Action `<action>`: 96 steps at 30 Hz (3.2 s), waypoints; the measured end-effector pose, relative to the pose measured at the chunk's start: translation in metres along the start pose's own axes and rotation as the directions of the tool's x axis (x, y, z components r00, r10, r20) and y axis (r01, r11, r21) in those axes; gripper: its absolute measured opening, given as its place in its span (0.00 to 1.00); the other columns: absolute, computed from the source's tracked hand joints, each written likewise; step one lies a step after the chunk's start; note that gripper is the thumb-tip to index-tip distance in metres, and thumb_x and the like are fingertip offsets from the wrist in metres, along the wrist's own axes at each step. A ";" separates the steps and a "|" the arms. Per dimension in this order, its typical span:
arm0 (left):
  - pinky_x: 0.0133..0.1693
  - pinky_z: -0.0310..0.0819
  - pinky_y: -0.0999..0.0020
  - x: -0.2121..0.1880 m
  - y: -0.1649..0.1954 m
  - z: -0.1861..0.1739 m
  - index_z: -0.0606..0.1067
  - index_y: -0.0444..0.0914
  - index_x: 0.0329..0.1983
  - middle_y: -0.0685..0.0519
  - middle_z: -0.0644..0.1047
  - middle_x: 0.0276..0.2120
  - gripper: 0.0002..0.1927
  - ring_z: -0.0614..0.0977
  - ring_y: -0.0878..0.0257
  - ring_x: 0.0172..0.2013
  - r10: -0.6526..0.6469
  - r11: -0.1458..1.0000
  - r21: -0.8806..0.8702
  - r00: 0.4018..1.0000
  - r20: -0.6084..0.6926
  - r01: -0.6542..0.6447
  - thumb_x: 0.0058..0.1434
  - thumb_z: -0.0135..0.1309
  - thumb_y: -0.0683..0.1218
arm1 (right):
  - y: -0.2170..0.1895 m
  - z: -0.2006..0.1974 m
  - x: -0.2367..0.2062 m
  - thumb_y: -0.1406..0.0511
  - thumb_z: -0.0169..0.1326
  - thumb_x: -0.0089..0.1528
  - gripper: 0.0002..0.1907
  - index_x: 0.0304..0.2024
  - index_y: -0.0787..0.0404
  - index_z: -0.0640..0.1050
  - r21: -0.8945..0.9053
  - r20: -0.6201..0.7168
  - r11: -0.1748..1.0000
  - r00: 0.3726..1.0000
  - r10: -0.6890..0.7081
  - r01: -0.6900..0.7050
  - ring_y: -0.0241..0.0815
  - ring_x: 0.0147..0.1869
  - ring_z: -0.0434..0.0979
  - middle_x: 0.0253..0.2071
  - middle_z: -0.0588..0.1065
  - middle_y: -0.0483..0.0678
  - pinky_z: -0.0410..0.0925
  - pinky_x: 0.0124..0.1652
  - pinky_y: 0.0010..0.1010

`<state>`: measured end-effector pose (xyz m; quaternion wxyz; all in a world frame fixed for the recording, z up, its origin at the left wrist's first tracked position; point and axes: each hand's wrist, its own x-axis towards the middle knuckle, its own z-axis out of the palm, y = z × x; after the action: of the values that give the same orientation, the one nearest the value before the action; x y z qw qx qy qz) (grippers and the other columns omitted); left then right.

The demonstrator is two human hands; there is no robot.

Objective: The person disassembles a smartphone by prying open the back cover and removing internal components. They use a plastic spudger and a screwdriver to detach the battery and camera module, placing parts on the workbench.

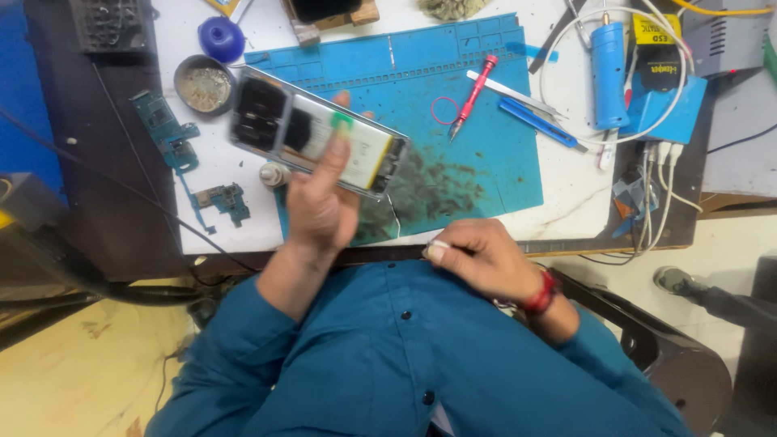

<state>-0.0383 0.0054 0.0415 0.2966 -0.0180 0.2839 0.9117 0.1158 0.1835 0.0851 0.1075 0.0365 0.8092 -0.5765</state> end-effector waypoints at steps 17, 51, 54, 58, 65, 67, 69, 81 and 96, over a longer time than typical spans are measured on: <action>0.74 0.66 0.51 -0.019 -0.015 -0.031 0.78 0.42 0.48 0.51 0.76 0.53 0.15 0.77 0.57 0.60 -0.059 0.969 0.241 0.896 0.441 -0.055 0.65 0.61 0.31 | 0.021 0.020 0.036 0.76 0.69 0.57 0.19 0.44 0.62 0.72 -0.198 -0.589 0.925 0.714 -0.377 0.325 0.43 0.45 0.79 0.44 0.76 0.52 0.72 0.44 0.29; 0.65 0.75 0.59 -0.015 -0.023 -0.036 0.77 0.37 0.50 0.49 0.76 0.52 0.10 0.79 0.57 0.60 -0.115 0.926 0.376 0.932 0.343 -0.024 0.68 0.59 0.33 | -0.035 -0.002 0.045 0.73 0.67 0.52 0.16 0.37 0.62 0.74 -0.525 -0.345 0.833 0.851 -0.396 0.175 0.52 0.46 0.74 0.40 0.73 0.50 0.67 0.46 0.41; 0.63 0.74 0.59 -0.019 -0.024 -0.031 0.75 0.37 0.56 0.48 0.76 0.52 0.13 0.79 0.56 0.58 -0.165 0.961 0.255 0.962 0.220 0.107 0.70 0.57 0.34 | -0.028 0.006 0.050 0.71 0.71 0.53 0.18 0.38 0.62 0.73 -0.427 -0.490 0.901 0.817 -0.305 0.079 0.47 0.44 0.75 0.41 0.73 0.50 0.68 0.42 0.34; 0.64 0.71 0.58 -0.021 -0.026 -0.022 0.71 0.36 0.66 0.48 0.74 0.60 0.19 0.76 0.56 0.60 -0.229 0.973 0.043 0.972 0.055 0.227 0.72 0.52 0.36 | -0.008 0.012 0.056 0.68 0.74 0.57 0.20 0.38 0.62 0.72 -0.101 -0.561 0.993 0.822 -0.102 0.055 0.31 0.36 0.73 0.35 0.72 0.44 0.68 0.36 0.24; 0.68 0.70 0.54 -0.013 -0.031 -0.008 0.67 0.38 0.67 0.49 0.70 0.68 0.18 0.74 0.59 0.64 -0.141 0.990 -0.017 0.990 0.026 0.142 0.75 0.50 0.39 | 0.021 0.015 0.057 0.70 0.70 0.60 0.16 0.38 0.61 0.72 0.402 -0.532 0.913 0.829 0.173 0.068 0.25 0.33 0.71 0.31 0.73 0.39 0.67 0.32 0.18; 0.68 0.70 0.54 -0.012 -0.030 -0.006 0.67 0.38 0.68 0.49 0.69 0.68 0.18 0.74 0.58 0.64 -0.142 0.990 -0.024 0.990 0.024 0.142 0.76 0.50 0.40 | 0.024 0.013 0.056 0.70 0.68 0.60 0.14 0.36 0.61 0.73 0.495 -0.509 0.866 0.830 0.227 0.067 0.25 0.31 0.71 0.30 0.75 0.40 0.66 0.31 0.18; 0.68 0.70 0.54 -0.010 -0.030 -0.003 0.67 0.38 0.68 0.49 0.69 0.68 0.19 0.74 0.58 0.64 -0.135 0.990 -0.028 0.991 0.024 0.136 0.76 0.50 0.41 | 0.024 0.013 0.057 0.69 0.68 0.61 0.13 0.33 0.60 0.73 0.581 -0.483 0.810 0.835 0.264 0.079 0.25 0.29 0.71 0.29 0.76 0.40 0.64 0.29 0.18; 0.66 0.71 0.57 -0.002 -0.036 0.009 0.63 0.34 0.73 0.49 0.72 0.60 0.25 0.74 0.60 0.62 -0.083 0.995 -0.050 0.996 0.026 0.084 0.76 0.51 0.45 | 0.015 0.021 0.057 0.69 0.66 0.61 0.10 0.33 0.60 0.75 0.608 -0.510 0.781 0.824 0.246 0.144 0.26 0.31 0.71 0.30 0.76 0.42 0.65 0.32 0.19; 0.64 0.70 0.59 0.004 -0.040 0.021 0.65 0.33 0.71 0.49 0.73 0.61 0.25 0.74 0.61 0.61 -0.065 0.993 -0.100 0.997 -0.039 0.060 0.74 0.53 0.45 | 0.012 0.024 0.057 0.68 0.68 0.61 0.13 0.27 0.62 0.75 0.572 -0.525 0.816 0.803 0.283 0.086 0.29 0.26 0.71 0.24 0.75 0.44 0.66 0.27 0.20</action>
<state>-0.0164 0.0451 0.0381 0.3177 -0.0608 0.2438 0.9143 0.0660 0.1616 0.0538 -0.1328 0.2874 0.5885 -0.7440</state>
